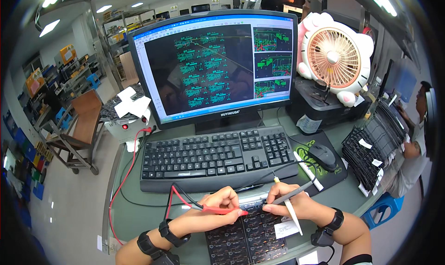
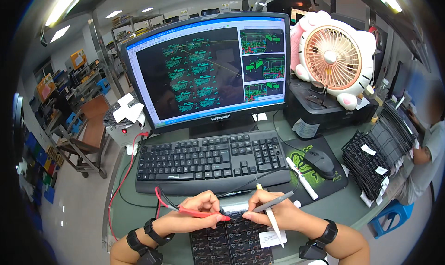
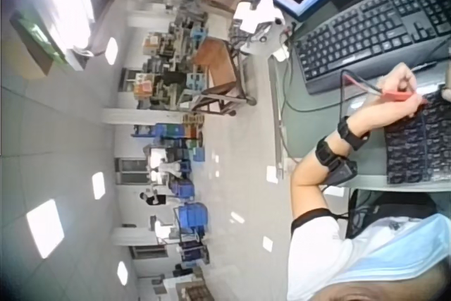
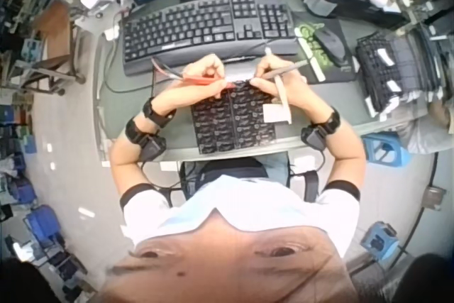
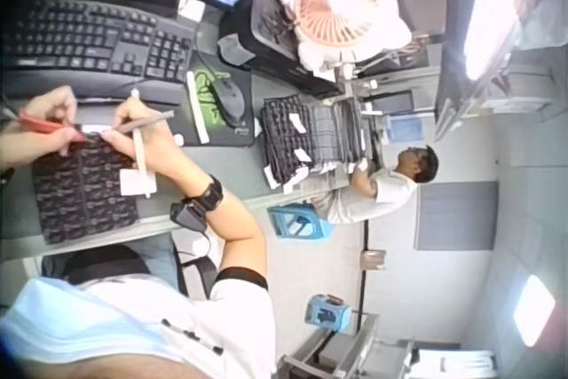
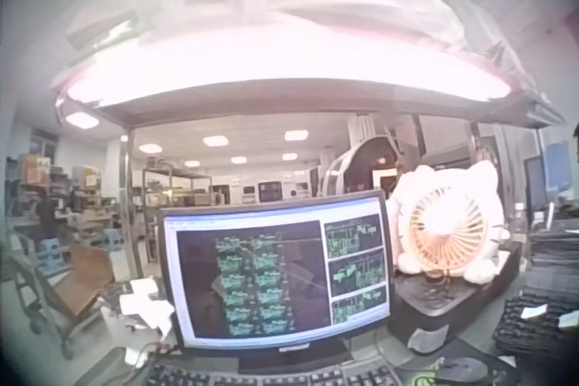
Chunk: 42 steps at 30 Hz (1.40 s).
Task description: Inspecting and testing electronic components on circuit boards using a multimeter and specialized testing tools.
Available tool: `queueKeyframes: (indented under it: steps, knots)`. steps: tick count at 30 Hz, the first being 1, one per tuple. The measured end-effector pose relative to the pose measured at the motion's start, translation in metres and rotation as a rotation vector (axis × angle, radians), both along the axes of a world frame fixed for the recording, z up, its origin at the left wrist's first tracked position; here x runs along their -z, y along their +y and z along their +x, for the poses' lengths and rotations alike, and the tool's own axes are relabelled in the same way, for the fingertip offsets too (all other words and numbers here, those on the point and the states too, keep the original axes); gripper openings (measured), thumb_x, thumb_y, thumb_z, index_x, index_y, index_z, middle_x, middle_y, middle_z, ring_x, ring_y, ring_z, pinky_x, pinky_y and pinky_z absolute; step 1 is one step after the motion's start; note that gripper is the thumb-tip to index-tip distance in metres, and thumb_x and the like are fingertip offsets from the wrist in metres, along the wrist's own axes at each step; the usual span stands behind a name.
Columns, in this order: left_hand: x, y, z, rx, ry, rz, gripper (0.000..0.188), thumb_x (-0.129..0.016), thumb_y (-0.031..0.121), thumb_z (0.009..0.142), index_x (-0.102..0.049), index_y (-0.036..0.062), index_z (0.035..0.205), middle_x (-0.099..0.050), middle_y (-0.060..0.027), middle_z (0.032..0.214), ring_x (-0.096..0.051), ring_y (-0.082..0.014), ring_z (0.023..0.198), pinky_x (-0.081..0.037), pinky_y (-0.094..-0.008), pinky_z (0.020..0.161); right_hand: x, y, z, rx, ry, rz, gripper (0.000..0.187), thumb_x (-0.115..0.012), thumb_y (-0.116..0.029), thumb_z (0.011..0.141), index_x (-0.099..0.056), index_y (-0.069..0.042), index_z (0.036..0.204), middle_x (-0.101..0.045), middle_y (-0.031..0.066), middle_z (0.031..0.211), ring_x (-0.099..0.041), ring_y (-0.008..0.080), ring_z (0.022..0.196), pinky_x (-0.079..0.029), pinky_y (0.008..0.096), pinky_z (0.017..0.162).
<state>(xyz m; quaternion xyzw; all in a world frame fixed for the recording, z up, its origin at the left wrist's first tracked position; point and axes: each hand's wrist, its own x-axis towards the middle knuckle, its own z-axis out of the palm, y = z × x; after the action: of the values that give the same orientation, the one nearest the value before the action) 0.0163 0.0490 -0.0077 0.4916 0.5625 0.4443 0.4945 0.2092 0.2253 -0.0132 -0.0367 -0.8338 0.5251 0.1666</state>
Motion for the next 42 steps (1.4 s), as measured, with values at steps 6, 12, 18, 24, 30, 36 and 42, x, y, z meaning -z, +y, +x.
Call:
queueKeyframes:
  steps: [6, 12, 18, 24, 30, 36, 42]
  knots:
    - [-0.0012, 0.0025, 0.0000, -0.042, -0.009, -0.022, 0.016, -0.061, 0.011, 0.088, -0.047, 0.0044, 0.094, -0.062, -0.0020, 0.082, -0.056, -0.0046, 0.076, -0.046, -0.0225, 0.066, 0.0016, 0.0028, -0.0010, 0.034, -0.093, -0.127, 0.021, -0.073, -0.015, 0.084, -0.054, -0.005, 0.083, -0.054, 0.0005, 0.074, -0.049, 0.0064, 0.068, -0.041, 0.0247, 0.060]
    - [-0.0039, 0.0048, 0.0007, -0.099, -0.023, -0.072, 0.020, -0.063, 0.012, 0.086, -0.046, 0.0041, 0.092, -0.062, -0.0030, 0.079, -0.057, -0.0048, 0.072, -0.046, -0.0221, 0.065, -0.0009, 0.0079, -0.0047, 0.008, -0.060, -0.094, 0.019, -0.070, -0.014, 0.085, -0.053, -0.006, 0.085, -0.052, -0.0012, 0.069, -0.048, 0.0065, 0.064, -0.039, 0.0251, 0.057]
    - [-0.0009, 0.0030, 0.0015, -0.088, 0.029, -0.048, 0.018, -0.062, 0.009, 0.085, -0.045, 0.0044, 0.091, -0.062, -0.0039, 0.078, -0.056, -0.0050, 0.070, -0.044, -0.0214, 0.063, 0.0010, 0.0058, -0.0038, 0.000, -0.089, -0.172, 0.020, -0.070, -0.015, 0.086, -0.053, -0.005, 0.084, -0.050, -0.0011, 0.072, -0.047, 0.0067, 0.066, -0.039, 0.0248, 0.058]
    - [-0.0027, 0.0032, 0.0024, -0.058, 0.035, -0.039, 0.021, -0.064, 0.010, 0.087, -0.044, 0.0048, 0.092, -0.059, -0.0042, 0.081, -0.060, -0.0074, 0.070, -0.047, -0.0223, 0.062, 0.0040, 0.0035, -0.0031, -0.004, -0.062, -0.144, 0.021, -0.071, -0.016, 0.086, -0.052, -0.005, 0.084, -0.051, -0.0009, 0.072, -0.047, 0.0075, 0.067, -0.039, 0.0246, 0.060]
    - [-0.0051, 0.0002, 0.0013, -0.066, 0.088, -0.059, 0.020, -0.063, 0.008, 0.087, -0.044, 0.0050, 0.091, -0.059, -0.0038, 0.080, -0.058, -0.0070, 0.070, -0.046, -0.0227, 0.062, 0.0012, 0.0035, -0.0054, -0.033, -0.063, -0.124, 0.022, -0.072, -0.016, 0.085, -0.053, -0.005, 0.084, -0.052, -0.0007, 0.073, -0.047, 0.0076, 0.067, -0.039, 0.0244, 0.061]
    - [0.0001, 0.0048, 0.0039, -0.081, 0.116, -0.002, 0.021, -0.064, 0.013, 0.086, -0.044, 0.0054, 0.089, -0.056, 0.0000, 0.069, -0.050, -0.0045, 0.059, -0.037, -0.0224, 0.052, 0.0047, 0.0044, -0.0039, -0.008, -0.035, -0.131, 0.022, -0.072, -0.016, 0.085, -0.053, -0.005, 0.085, -0.053, -0.0008, 0.072, -0.047, 0.0083, 0.065, -0.039, 0.0245, 0.060]
    - [-0.0051, 0.0027, 0.0071, -0.096, 0.114, -0.013, 0.021, -0.063, 0.013, 0.085, -0.044, 0.0051, 0.089, -0.058, -0.0013, 0.071, -0.053, -0.0051, 0.062, -0.040, -0.0227, 0.055, 0.0039, 0.0032, -0.0039, -0.032, -0.022, -0.067, 0.021, -0.072, -0.015, 0.085, -0.054, -0.004, 0.085, -0.054, 0.0004, 0.072, -0.048, 0.0091, 0.064, -0.039, 0.0258, 0.057]
